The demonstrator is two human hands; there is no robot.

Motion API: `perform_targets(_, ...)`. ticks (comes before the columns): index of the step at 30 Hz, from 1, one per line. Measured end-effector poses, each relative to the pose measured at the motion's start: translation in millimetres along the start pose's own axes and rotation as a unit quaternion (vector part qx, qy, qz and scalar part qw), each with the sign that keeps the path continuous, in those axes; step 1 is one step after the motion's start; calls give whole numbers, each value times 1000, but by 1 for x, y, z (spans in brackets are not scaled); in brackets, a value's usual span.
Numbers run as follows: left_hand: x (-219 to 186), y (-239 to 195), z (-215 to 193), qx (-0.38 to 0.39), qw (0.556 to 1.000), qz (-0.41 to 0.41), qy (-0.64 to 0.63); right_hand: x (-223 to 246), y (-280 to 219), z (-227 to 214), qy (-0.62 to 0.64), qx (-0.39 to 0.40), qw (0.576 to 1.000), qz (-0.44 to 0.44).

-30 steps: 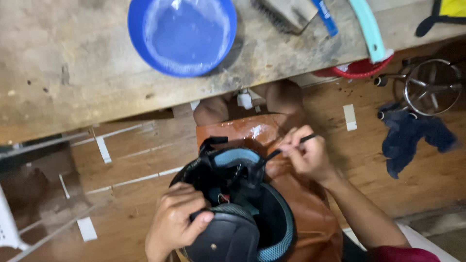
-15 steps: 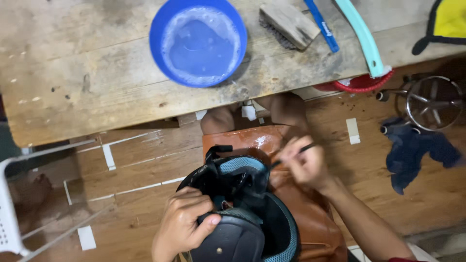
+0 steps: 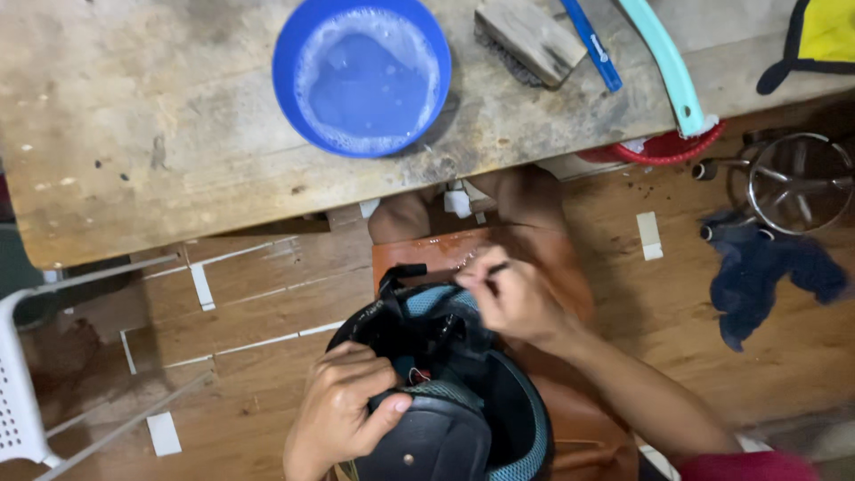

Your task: The person cleans the interior of a black motorcycle helmet using a toothbrush and soapy water. They repeatedly dip the toothbrush into a blue bowl of water and scrub the helmet's inner padding and straps.

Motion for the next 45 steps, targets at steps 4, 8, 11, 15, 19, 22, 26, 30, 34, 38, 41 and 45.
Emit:
perform_targets(4,2,-3,-3,-2,1000,-1,-6,-5,-3,17,24,42,999,3)
perform_targets(8,2,-12,-4,-11,1000,-1,-7,-8,-9,-9,-20,35,996,78)
perform_targets(11,-3,-3,-1,3,1000,19,-8,-2,-7,21,-19,50,996,-66)
perform_targets(15,-5,-3,-3,1,1000,6,15,-5,-3,41,27,86,987,-137)
perform_targets(19,1,-15,-5,-28,1000,1,-6,14,-6,-15,-47,65,991,-110)
perform_targets(22,-1,-7,-3,-14,1000,1,10,19,-16,-6,-73,30,989,-128)
perform_targets(26,-5,-1,3,2,999,-12,47,21,-9,16,-48,30,988,-142)
perform_targets(30,-11,-7,4,-5,999,-15,52,15,-37,2,-116,102,987,-45)
perform_targets(34,-25,3,6,-37,997,7,70,13,-42,-1,-139,19,986,-90)
perform_targets(38,-30,-3,8,-47,995,0,85,16,-61,13,-238,42,956,-164)
perform_targets(41,-29,-5,5,-40,997,-7,59,8,-72,16,-204,91,973,-60)
perform_targets(45,-31,-5,5,-40,998,-8,51,9,-66,-2,-26,-9,996,-85)
Point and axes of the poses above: each hand's wrist, its own y-axis towards the middle knuckle, its own z-axis out of the palm, x = y × z, the point moved 2 cm from there along y, towards the middle knuckle
